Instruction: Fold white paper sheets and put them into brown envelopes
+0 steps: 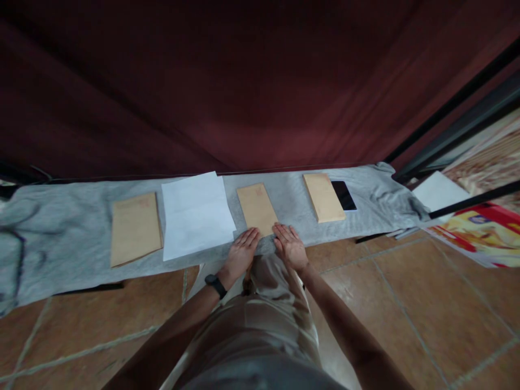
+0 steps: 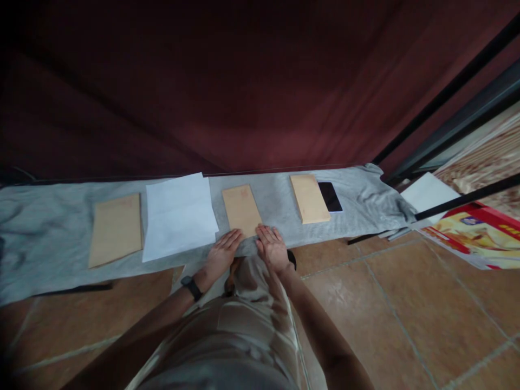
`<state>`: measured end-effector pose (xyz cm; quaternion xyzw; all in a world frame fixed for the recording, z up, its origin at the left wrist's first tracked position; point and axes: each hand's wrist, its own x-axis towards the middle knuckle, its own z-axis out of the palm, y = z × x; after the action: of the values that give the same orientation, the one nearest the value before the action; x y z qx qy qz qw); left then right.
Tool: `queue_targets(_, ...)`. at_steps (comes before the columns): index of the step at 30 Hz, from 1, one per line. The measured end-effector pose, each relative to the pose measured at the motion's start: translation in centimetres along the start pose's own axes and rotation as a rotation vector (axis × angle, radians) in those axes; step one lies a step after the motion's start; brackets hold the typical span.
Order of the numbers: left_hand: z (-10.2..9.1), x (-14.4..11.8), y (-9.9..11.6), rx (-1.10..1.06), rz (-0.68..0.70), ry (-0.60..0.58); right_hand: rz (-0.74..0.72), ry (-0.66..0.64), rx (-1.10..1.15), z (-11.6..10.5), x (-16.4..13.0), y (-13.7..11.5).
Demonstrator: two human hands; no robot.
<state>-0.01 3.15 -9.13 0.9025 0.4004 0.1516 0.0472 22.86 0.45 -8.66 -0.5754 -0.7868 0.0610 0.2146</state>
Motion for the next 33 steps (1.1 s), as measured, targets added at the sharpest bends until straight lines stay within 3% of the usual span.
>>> queue_targets(5,-0.2,-0.2,1.4,0.037,-0.006,-0.02,0.0,0.001,-0.017,0.0,-0.2,0.5)
queue_targets(11,0.5,0.0,3.5,0.058,-0.051,-0.013,0.015,0.009,-0.018,0.9,-0.5,-1.1)
queue_targets(17,0.3,-0.6,3.3,0.075,-0.055,-0.021,-0.031,-0.036,0.021,1.4,-0.8,-2.4)
queue_targets(33,-1.2,-1.8,2.9,0.16,-0.03,-0.119,0.017,0.031,-0.074,0.9,-1.8,1.0)
